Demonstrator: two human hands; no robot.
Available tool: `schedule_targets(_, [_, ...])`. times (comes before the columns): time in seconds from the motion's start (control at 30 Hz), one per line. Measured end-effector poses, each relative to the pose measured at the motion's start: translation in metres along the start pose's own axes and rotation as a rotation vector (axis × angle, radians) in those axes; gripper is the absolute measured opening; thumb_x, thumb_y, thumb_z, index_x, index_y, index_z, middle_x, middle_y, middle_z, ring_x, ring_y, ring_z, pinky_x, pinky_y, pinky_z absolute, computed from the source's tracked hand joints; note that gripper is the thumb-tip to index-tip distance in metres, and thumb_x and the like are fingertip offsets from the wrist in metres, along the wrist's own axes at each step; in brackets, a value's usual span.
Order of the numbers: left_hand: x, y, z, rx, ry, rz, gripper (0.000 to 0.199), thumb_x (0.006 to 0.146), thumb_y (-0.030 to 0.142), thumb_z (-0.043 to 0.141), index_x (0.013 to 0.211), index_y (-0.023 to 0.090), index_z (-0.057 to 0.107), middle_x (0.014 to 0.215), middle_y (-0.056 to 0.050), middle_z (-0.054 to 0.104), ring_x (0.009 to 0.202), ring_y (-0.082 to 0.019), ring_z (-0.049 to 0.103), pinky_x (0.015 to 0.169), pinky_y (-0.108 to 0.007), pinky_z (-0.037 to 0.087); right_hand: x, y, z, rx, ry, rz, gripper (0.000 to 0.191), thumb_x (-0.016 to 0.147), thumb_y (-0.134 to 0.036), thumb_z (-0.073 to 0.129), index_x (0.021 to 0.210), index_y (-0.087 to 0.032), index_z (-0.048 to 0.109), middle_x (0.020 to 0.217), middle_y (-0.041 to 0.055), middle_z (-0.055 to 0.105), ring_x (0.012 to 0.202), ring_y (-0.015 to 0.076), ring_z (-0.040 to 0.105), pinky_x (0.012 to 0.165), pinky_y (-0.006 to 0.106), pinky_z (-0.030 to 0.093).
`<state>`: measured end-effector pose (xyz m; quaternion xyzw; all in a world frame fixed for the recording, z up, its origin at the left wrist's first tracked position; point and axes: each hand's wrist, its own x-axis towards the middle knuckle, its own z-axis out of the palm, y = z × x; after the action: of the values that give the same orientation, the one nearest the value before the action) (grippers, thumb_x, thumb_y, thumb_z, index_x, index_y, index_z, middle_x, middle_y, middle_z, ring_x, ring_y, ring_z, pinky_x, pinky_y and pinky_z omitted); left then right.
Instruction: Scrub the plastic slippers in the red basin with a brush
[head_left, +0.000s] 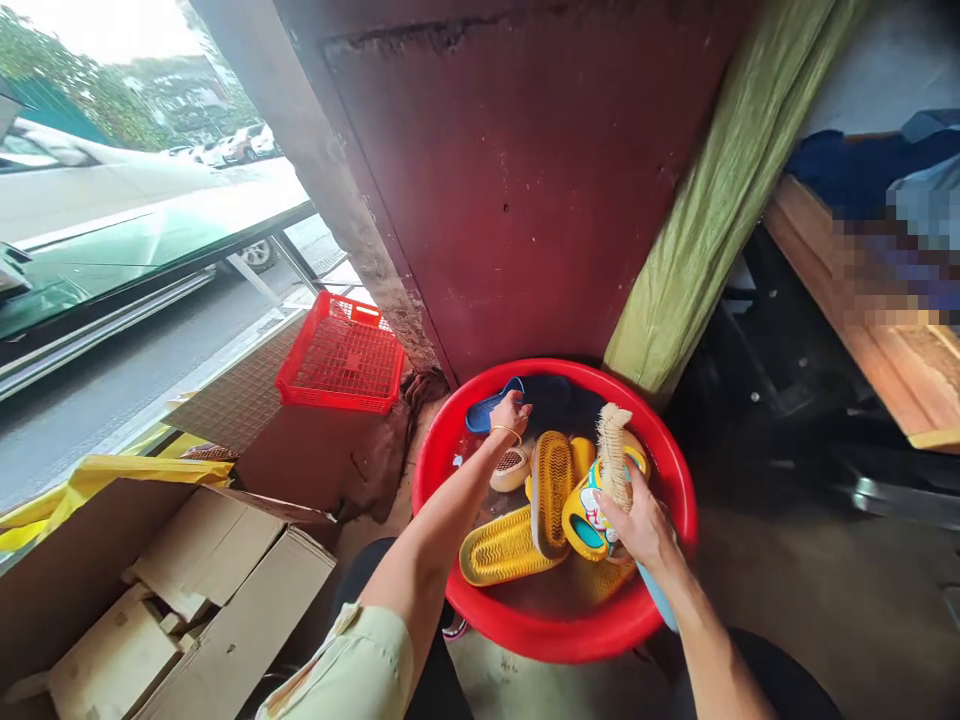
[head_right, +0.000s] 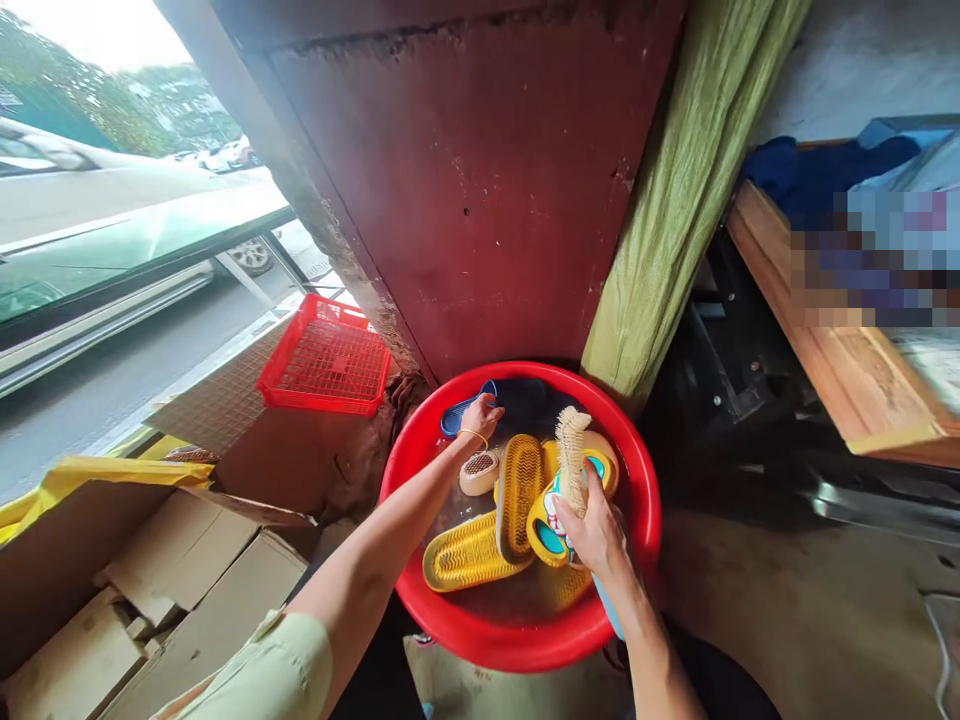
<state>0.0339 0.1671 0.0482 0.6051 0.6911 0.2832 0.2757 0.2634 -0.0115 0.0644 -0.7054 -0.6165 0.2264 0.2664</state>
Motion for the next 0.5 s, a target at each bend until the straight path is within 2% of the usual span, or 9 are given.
schedule_targets(0.13, [-0.003,0.009,-0.008,-0.180,0.045,0.009,0.014,0.083,0.026,0.067,0.096,0.021,0.068,0.084,-0.004,0.071,0.083,-0.021,0.067,0.078,-0.032,0.050,-0.002,0.006,-0.003,0.037,-0.024,-0.055,0.077,0.089,-0.053,0.053,0.156,-0.018,0.037,0.109,0.0139,0.077,0.094,0.0347,0.075,0.078,0.045,0.058])
schedule_targets(0.23, [-0.025,0.014,-0.023,-0.411,0.056,0.066,0.013,0.080,0.028,0.067,0.089,0.020,0.065,0.073,0.000,0.064,0.071,-0.016,0.060,0.068,-0.027,0.047,-0.014,0.002,0.000,0.045,0.019,-0.130,0.077,0.089,-0.051,0.054,0.157,-0.019,0.037,0.108,0.0152,0.077,0.093,0.0357,0.076,0.076,0.047,0.060])
schedule_targets(0.3, [-0.046,0.016,-0.036,-0.577,0.060,0.099,0.016,0.078,0.030,0.068,0.087,0.019,0.063,0.072,0.002,0.062,0.067,-0.013,0.057,0.065,-0.024,0.044,-0.033,-0.007,0.007,0.034,0.015,-0.229,0.074,0.090,-0.048,0.053,0.156,-0.019,0.038,0.118,0.0167,0.075,0.101,0.0361,0.074,0.083,0.049,0.060])
schedule_targets(0.4, [-0.080,0.012,-0.060,-0.793,0.077,0.101,0.024,0.076,0.038,0.070,0.087,0.019,0.060,0.076,0.001,0.061,0.067,-0.011,0.054,0.063,-0.023,0.043,-0.072,-0.028,0.026,-0.004,-0.119,-0.383,0.062,0.096,-0.042,0.045,0.154,-0.020,0.041,0.130,0.0166,0.070,0.110,0.0321,0.072,0.090,0.046,0.059])
schedule_targets(0.5, [-0.113,0.002,-0.079,-0.915,0.086,0.025,0.030,0.074,0.043,0.072,0.087,0.020,0.058,0.073,0.003,0.058,0.062,-0.010,0.051,0.060,-0.022,0.042,-0.103,-0.046,0.049,-0.138,-0.287,-0.409,0.053,0.100,-0.035,0.039,0.151,-0.020,0.046,0.118,0.0161,0.075,0.102,0.0294,0.075,0.085,0.042,0.060])
